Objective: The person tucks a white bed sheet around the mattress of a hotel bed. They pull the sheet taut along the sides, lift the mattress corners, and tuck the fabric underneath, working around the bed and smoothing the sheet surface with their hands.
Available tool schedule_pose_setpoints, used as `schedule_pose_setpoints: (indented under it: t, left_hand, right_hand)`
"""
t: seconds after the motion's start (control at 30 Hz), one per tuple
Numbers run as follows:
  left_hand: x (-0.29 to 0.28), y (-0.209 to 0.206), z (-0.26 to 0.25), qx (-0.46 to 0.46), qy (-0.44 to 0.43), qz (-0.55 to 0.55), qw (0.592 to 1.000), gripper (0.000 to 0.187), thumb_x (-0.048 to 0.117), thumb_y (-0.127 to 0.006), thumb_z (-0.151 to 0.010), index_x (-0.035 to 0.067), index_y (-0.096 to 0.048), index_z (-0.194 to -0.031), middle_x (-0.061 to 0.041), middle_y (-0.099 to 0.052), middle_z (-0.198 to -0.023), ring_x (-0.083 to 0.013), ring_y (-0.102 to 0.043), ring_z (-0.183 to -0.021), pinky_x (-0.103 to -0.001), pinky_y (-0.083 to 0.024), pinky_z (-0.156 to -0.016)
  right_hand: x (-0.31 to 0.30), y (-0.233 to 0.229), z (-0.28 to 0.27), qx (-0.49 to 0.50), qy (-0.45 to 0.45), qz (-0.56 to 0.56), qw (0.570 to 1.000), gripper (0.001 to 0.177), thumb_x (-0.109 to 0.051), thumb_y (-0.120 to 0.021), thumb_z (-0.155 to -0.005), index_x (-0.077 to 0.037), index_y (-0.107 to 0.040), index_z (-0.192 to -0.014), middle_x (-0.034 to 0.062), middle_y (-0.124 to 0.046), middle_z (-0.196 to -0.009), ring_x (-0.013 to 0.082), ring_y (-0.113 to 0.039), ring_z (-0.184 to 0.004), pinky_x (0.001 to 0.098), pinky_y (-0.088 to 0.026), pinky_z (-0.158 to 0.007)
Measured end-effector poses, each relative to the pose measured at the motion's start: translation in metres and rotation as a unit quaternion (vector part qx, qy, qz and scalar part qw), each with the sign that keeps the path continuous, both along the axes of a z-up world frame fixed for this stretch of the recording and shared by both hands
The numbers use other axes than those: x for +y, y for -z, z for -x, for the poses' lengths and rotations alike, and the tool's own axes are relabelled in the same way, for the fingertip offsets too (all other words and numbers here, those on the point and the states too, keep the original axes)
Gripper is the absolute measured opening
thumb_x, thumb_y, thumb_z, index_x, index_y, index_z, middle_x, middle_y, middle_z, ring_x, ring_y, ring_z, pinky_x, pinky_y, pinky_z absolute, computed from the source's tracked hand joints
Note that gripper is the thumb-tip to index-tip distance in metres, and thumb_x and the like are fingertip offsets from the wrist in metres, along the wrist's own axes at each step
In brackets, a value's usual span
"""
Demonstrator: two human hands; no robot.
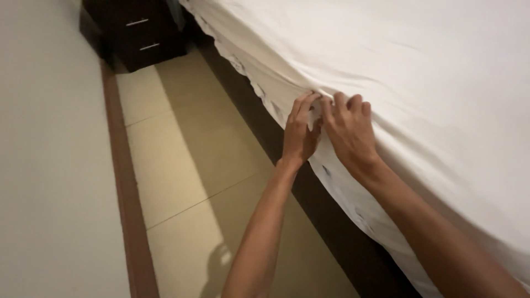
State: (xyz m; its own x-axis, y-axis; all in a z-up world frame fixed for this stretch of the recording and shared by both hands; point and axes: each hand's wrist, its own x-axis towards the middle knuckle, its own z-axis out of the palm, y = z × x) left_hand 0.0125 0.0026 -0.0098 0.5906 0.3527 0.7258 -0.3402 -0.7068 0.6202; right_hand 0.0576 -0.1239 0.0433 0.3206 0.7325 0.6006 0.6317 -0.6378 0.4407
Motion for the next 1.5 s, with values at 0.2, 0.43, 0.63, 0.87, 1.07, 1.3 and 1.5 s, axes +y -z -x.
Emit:
schedule_pose_setpoints:
  t: [0.2, 0.43, 0.63, 0.87, 1.07, 1.3, 1.5]
  left_hand:
    - [0.010, -0.029, 0.002, 0.008, 0.045, -0.114, 0.992, 0.028, 0.012, -0.081, -0.085, 0.010, -0.073, -0.113, -0.006, -0.065, -0.119, -0.0293, -0.064, -0.110, -0.041, -0.050, -0.099]
    - [0.004, -0.021, -0.007, -0.071, 0.039, -0.127, 0.989, 0.024, -0.006, -0.069, -0.082, 0.009, -0.067, -0.101, -0.003, -0.069, -0.107, -0.0281, -0.062, -0.101, -0.041, -0.051, -0.093]
    - [0.007, -0.010, -0.007, -0.046, 0.059, -0.101, 0.992, 0.015, -0.009, -0.063, -0.087, 0.003, -0.060, -0.097, -0.007, -0.060, -0.096, -0.0293, -0.058, -0.092, -0.044, -0.049, -0.085]
    - [0.006, -0.013, 0.010, -0.064, 0.049, -0.121, 0.989, 0.013, -0.006, -0.064, -0.089, 0.003, -0.059, -0.096, -0.008, -0.059, -0.097, -0.0309, -0.058, -0.092, -0.044, -0.048, -0.082]
    - [0.003, -0.010, 0.008, -0.066, 0.027, -0.117, 0.991, 0.013, -0.008, -0.061, -0.089, 0.004, -0.059, -0.096, -0.008, -0.057, -0.095, -0.0294, -0.057, -0.091, -0.043, -0.048, -0.082]
    - [-0.010, -0.011, -0.003, -0.088, 0.082, -0.061, 0.991, 0.009, 0.015, -0.063, -0.099, 0.006, -0.061, -0.096, -0.007, -0.057, -0.099, -0.0249, -0.057, -0.095, -0.042, -0.045, -0.094]
    - [-0.042, -0.031, -0.012, -0.011, 0.076, 0.047, 0.996, 0.027, 0.028, -0.066, -0.101, 0.007, -0.064, -0.084, -0.007, -0.057, -0.092, -0.0275, -0.052, -0.094, -0.043, -0.041, -0.092]
  right_hand:
    - [-0.036, -0.020, 0.018, 0.127, 0.026, -0.016, 0.991, 0.025, -0.022, -0.070, -0.095, -0.001, -0.068, -0.109, 0.0153, -0.068, -0.097, 0.0283, -0.062, -0.084, 0.0412, -0.053, -0.074]
    - [-0.035, -0.007, 0.017, 0.139, 0.020, -0.062, 0.988, 0.019, -0.019, -0.067, -0.102, 0.000, -0.070, -0.102, 0.0143, -0.068, -0.097, 0.0278, -0.063, -0.087, 0.0414, -0.054, -0.078]
    - [-0.037, -0.007, 0.020, 0.154, -0.042, -0.086, 0.983, 0.017, -0.020, -0.067, -0.100, -0.004, -0.072, -0.100, 0.0104, -0.072, -0.097, 0.0259, -0.065, -0.090, 0.0408, -0.054, -0.086]
    - [-0.041, -0.011, 0.029, 0.237, -0.053, -0.110, 0.964, 0.019, -0.021, -0.068, -0.101, -0.004, -0.074, -0.095, 0.0109, -0.072, -0.092, 0.0261, -0.064, -0.086, 0.0418, -0.053, -0.084]
    - [-0.053, -0.005, 0.030, 0.228, -0.027, -0.086, 0.970, 0.018, -0.021, -0.068, -0.102, -0.004, -0.074, -0.101, 0.0114, -0.071, -0.093, 0.0234, -0.064, -0.084, 0.0412, -0.053, -0.084]
    - [-0.095, -0.017, 0.050, 0.215, 0.041, -0.066, 0.973, 0.026, -0.028, -0.070, -0.097, -0.004, -0.074, -0.105, 0.0140, -0.071, -0.100, 0.0252, -0.063, -0.086, 0.0408, -0.052, -0.078]
    - [-0.120, -0.037, 0.080, 0.237, 0.102, -0.107, 0.960, 0.030, -0.032, -0.073, -0.093, -0.004, -0.073, -0.105, 0.0111, -0.072, -0.098, 0.0261, -0.060, -0.092, 0.0433, -0.050, -0.086]
